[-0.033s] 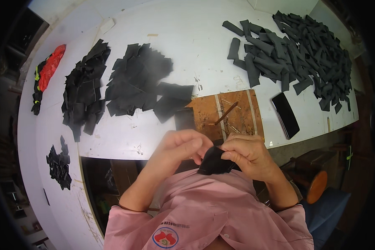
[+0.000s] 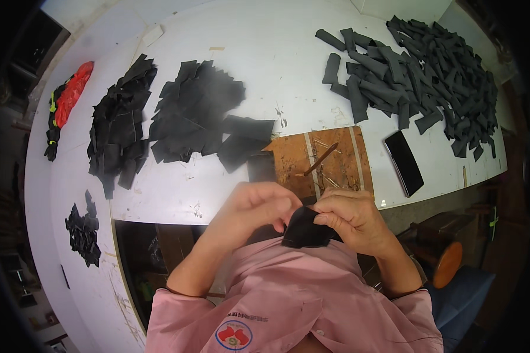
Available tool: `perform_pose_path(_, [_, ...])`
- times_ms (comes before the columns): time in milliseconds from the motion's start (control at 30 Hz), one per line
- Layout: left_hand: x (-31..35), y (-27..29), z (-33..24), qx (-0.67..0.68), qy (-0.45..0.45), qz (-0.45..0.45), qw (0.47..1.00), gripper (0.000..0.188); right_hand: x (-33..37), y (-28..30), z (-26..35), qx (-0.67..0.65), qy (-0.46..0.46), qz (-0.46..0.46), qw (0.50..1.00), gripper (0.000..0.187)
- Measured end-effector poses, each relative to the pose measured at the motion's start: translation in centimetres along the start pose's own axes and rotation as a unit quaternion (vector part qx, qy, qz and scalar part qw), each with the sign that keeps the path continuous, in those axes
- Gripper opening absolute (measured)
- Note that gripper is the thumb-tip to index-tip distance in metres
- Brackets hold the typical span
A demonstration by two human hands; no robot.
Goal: The person is assembling or preparing small black material strips using a thin metal tool on a wooden board.
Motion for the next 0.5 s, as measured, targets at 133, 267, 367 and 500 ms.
perform_pose_path(133, [0.0, -0.4, -0.2, -0.077, 0.042, 0.021, 0.996, 0.017, -0.1, -0.2, 0.2, 0.012, 0.026, 0.013, 0.999, 0.010])
perform_pose_path(267, [-0.2, -0.4, 0.0, -0.175, 0.018, -0.004, 0.984, 0.007, -0.3, -0.6, 0.4, 0.120, 0.076, -0.023, 0.990, 0.014])
perform_pose_path(367, [0.3, 0.1, 0.4, -0.296, -0.079, -0.088, 0.948, 0.009, 0.4, 1.2, 1.9, 0.255, 0.029, -0.248, 0.934, 0.022])
perform_pose_path(500, [1.1, -0.6, 1.8, -0.171, -0.199, -0.232, 0.937, 0.009, 1.3, -1.4, -0.2, -0.008, -0.030, -0.226, 0.974, 0.021])
Point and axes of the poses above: each hand's wrist, its own x-axis away from the middle knuckle, its own y-axis out of the back of the hand, z = x × y, the point moved 7 cm from there along -x, towards the middle knuckle, and after that the axes turned 3 degrees about x, right-handed, at the moved point
